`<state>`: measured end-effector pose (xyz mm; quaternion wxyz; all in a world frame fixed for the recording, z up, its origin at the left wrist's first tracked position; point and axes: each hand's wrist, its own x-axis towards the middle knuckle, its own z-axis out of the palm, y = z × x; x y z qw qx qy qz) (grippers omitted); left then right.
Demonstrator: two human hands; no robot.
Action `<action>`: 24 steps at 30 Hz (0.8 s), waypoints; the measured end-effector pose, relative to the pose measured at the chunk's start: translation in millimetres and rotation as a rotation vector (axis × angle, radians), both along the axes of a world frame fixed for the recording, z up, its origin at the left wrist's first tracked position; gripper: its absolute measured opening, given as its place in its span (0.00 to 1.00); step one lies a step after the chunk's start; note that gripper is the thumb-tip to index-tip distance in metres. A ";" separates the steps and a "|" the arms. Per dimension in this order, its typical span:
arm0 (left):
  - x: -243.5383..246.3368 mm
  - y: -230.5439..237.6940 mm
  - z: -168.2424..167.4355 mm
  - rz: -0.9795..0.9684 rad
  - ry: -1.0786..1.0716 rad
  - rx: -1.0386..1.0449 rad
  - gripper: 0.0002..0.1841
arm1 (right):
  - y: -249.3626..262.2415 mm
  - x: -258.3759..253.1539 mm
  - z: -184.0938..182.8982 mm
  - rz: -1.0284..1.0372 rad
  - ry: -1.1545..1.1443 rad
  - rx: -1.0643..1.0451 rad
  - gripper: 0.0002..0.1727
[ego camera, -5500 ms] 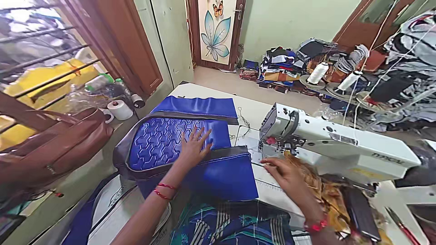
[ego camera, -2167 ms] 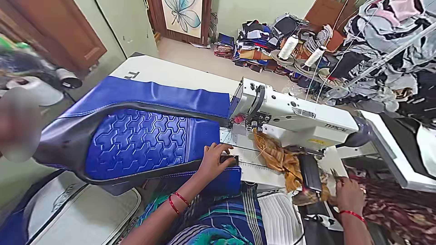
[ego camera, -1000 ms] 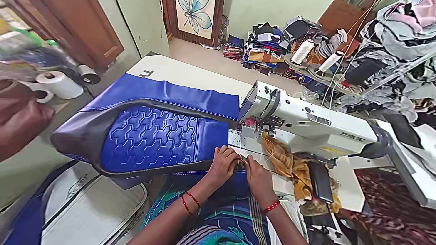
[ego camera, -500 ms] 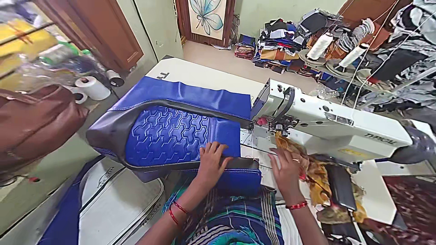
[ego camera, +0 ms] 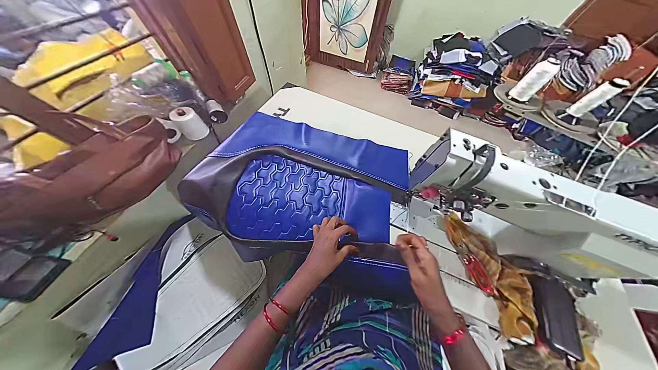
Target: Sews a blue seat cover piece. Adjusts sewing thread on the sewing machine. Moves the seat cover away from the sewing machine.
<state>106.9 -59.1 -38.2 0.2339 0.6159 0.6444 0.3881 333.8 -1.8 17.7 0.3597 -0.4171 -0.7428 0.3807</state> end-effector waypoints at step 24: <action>-6.8 8.8 6.7 -0.022 -0.054 -0.154 0.12 | 18.7 -11.3 -61.2 0.051 -0.436 0.345 0.15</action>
